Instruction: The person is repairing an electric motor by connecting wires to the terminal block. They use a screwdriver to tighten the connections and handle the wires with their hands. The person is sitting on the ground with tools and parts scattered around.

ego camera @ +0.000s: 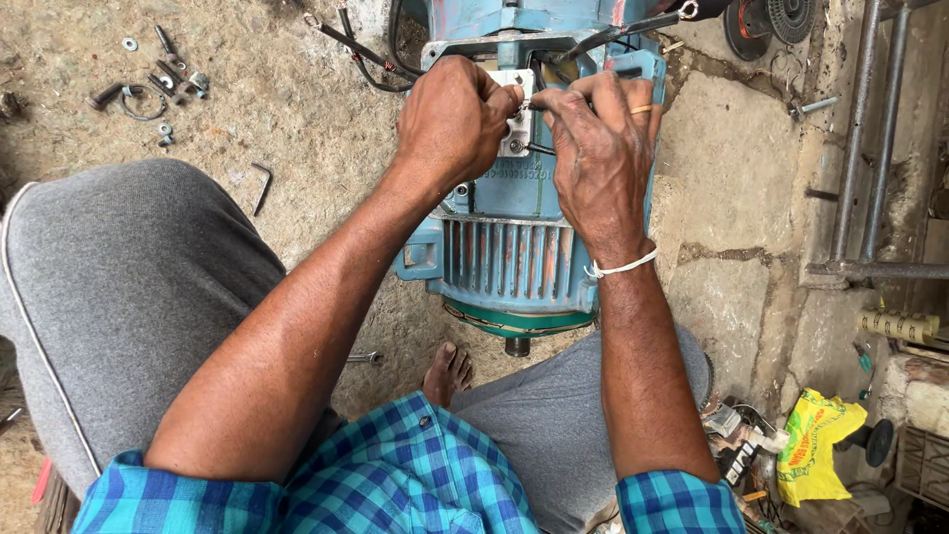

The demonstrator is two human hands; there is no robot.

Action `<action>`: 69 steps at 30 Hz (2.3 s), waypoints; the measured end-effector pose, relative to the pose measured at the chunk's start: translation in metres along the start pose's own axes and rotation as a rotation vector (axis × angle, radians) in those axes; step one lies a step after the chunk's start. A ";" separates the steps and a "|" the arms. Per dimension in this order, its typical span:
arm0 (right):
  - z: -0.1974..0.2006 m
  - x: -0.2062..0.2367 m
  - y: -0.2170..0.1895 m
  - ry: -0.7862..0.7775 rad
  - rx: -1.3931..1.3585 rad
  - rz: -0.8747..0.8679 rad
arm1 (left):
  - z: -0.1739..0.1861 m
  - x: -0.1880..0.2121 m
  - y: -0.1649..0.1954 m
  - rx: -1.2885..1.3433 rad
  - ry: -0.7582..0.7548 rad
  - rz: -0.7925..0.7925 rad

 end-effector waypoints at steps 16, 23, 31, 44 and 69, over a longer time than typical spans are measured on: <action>-0.003 0.003 0.004 -0.056 0.021 -0.012 | 0.017 0.032 0.024 -0.162 0.194 -0.382; -0.006 0.004 0.007 -0.067 0.050 -0.055 | 0.018 0.053 0.025 -0.201 0.255 -0.506; -0.002 -0.005 0.007 -0.084 0.109 -0.087 | 0.021 0.047 0.030 -0.161 0.302 -0.566; 0.008 -0.002 0.010 -0.081 -0.016 -0.125 | 0.020 0.044 0.041 -0.178 0.201 -0.530; -0.003 -0.021 0.002 -0.222 -0.026 0.052 | 0.017 0.046 0.021 -0.154 0.184 -0.518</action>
Point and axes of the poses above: each hand's wrist, its own x-axis away from the middle knuckle, its own z-axis out of the back of the hand, y = z × x, the point moved 7 cm from there along -x, towards the middle knuckle, and after that the axes turned 12 degrees about z, right-handed, at the moved point
